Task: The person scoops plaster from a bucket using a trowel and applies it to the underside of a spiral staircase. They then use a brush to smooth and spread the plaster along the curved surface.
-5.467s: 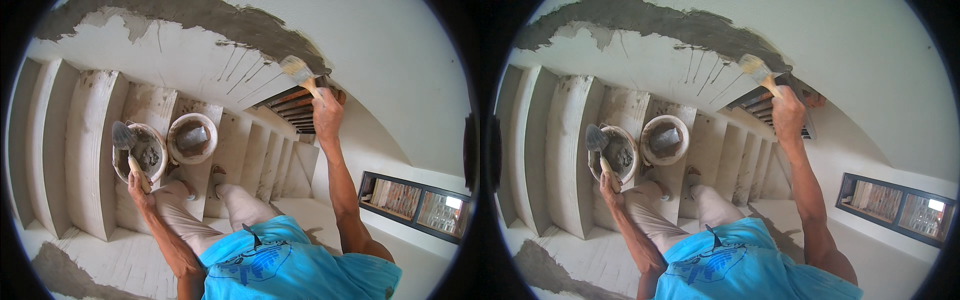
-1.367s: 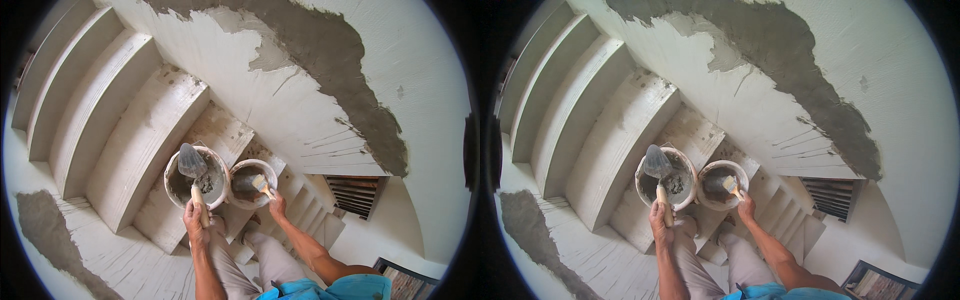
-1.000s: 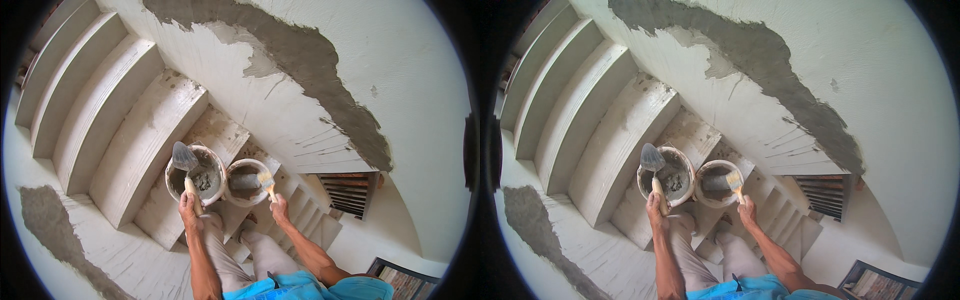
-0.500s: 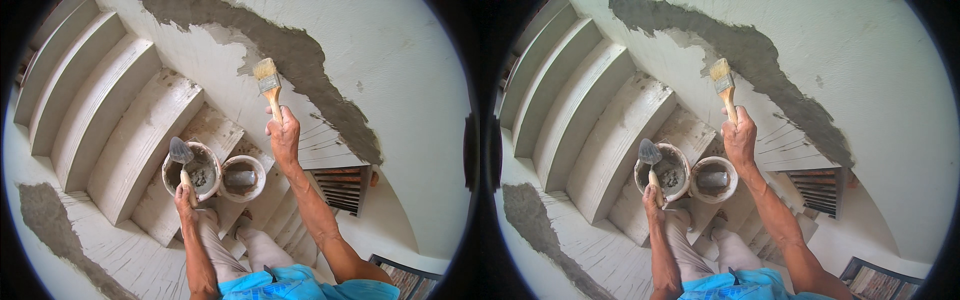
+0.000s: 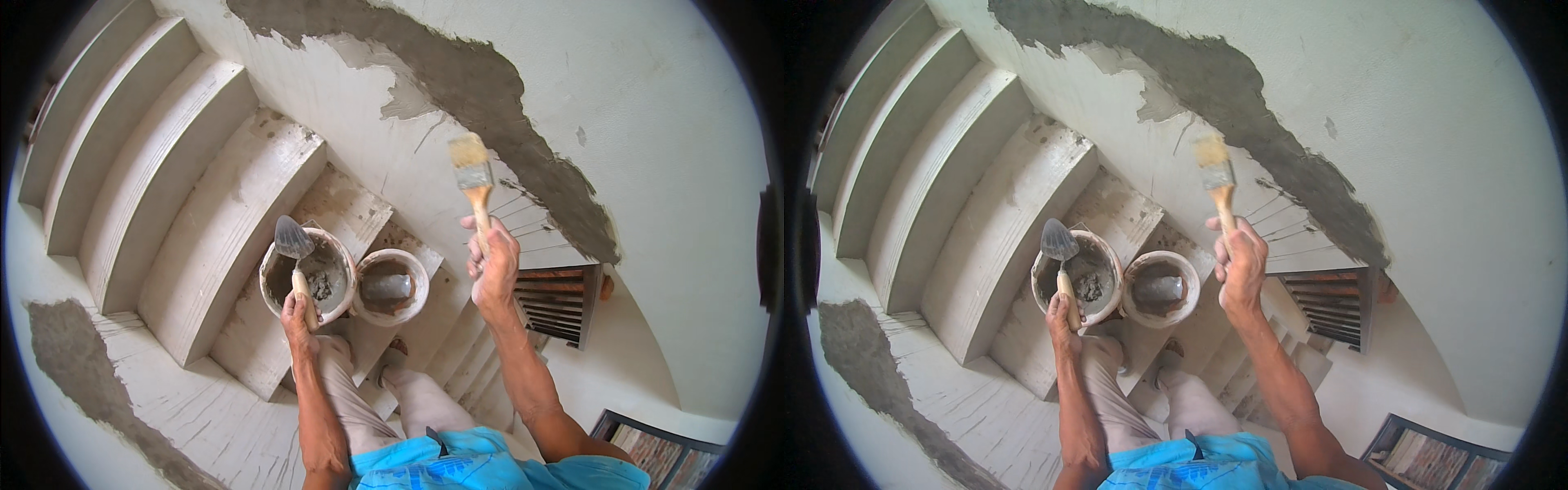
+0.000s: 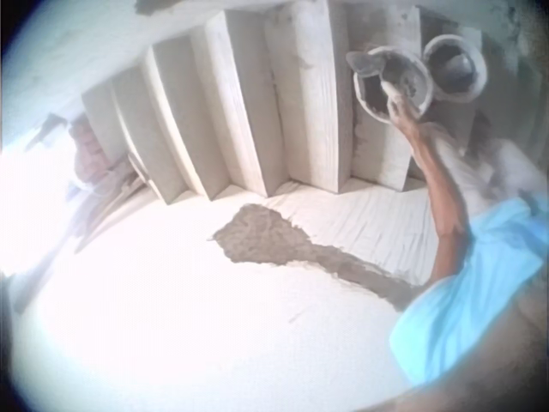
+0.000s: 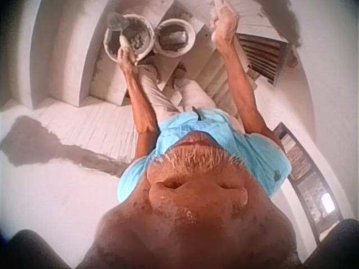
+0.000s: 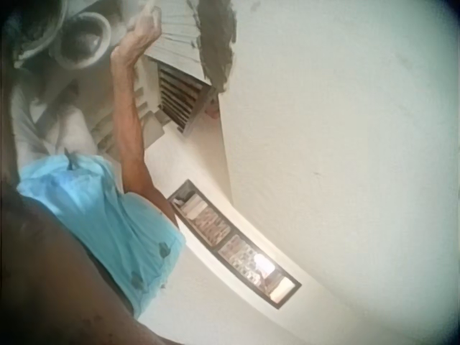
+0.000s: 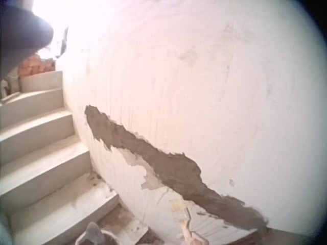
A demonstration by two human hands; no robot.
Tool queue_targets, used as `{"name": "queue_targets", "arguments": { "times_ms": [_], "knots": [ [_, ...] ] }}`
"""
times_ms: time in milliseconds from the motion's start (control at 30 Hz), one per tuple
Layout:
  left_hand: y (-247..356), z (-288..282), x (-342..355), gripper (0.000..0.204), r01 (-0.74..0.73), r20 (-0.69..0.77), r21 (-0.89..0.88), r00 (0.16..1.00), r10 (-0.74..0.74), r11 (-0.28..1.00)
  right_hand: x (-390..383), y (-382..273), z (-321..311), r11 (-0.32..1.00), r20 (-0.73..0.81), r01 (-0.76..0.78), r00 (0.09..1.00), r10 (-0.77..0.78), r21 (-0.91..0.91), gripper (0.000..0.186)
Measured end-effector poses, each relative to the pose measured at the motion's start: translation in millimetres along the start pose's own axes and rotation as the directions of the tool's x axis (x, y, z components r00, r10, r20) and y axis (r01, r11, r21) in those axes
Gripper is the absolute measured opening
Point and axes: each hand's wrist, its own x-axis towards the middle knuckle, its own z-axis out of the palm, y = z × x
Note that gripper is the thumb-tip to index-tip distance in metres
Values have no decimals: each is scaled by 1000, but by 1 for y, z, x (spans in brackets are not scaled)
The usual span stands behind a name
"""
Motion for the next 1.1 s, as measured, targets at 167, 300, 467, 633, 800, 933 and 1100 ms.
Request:
{"name": "queue_targets", "arguments": {
  "times_ms": [167, 300, 467, 633, 800, 933, 1100],
  "knots": [
    [5, 10, -3, 40, 14, 15, 4, 1000, -14, 1000, 42, -13, 31, 972, 196, -206, 964, 181, 114, 26],
    [2, 7, -1, 41, -4, 17, -4, 1000, 4, 1000, 70, -16, 35, 861, 270, -360, 923, 273, 359, 26],
    [-1, -1, 4, 42, -20, 35, -11, 999, 21, 1000, 38, -32, 9, 859, 217, -245, 963, 161, 449, 24],
    [1, 2, 3, 44, -13, 45, -19, 999, 14, 1000, 10, -40, 7, 926, 185, -206, 971, 153, 317, 22],
    [-3, 1, 5, 43, 7, 53, -10, 999, -6, 1000, 50, -30, 27, 916, 269, -309, 933, 239, 257, 22],
    [0, 0, 4, 41, -6, 58, -3, 998, 7, 1000, 44, -33, 5, 854, 180, -292, 955, 235, 431, 22],
    [1, -3, 7, 42, -1, 39, -11, 999, 1, 1000, -2, -39, -13, 905, 119, -216, 976, 184, 366, 24]
  ]
}}
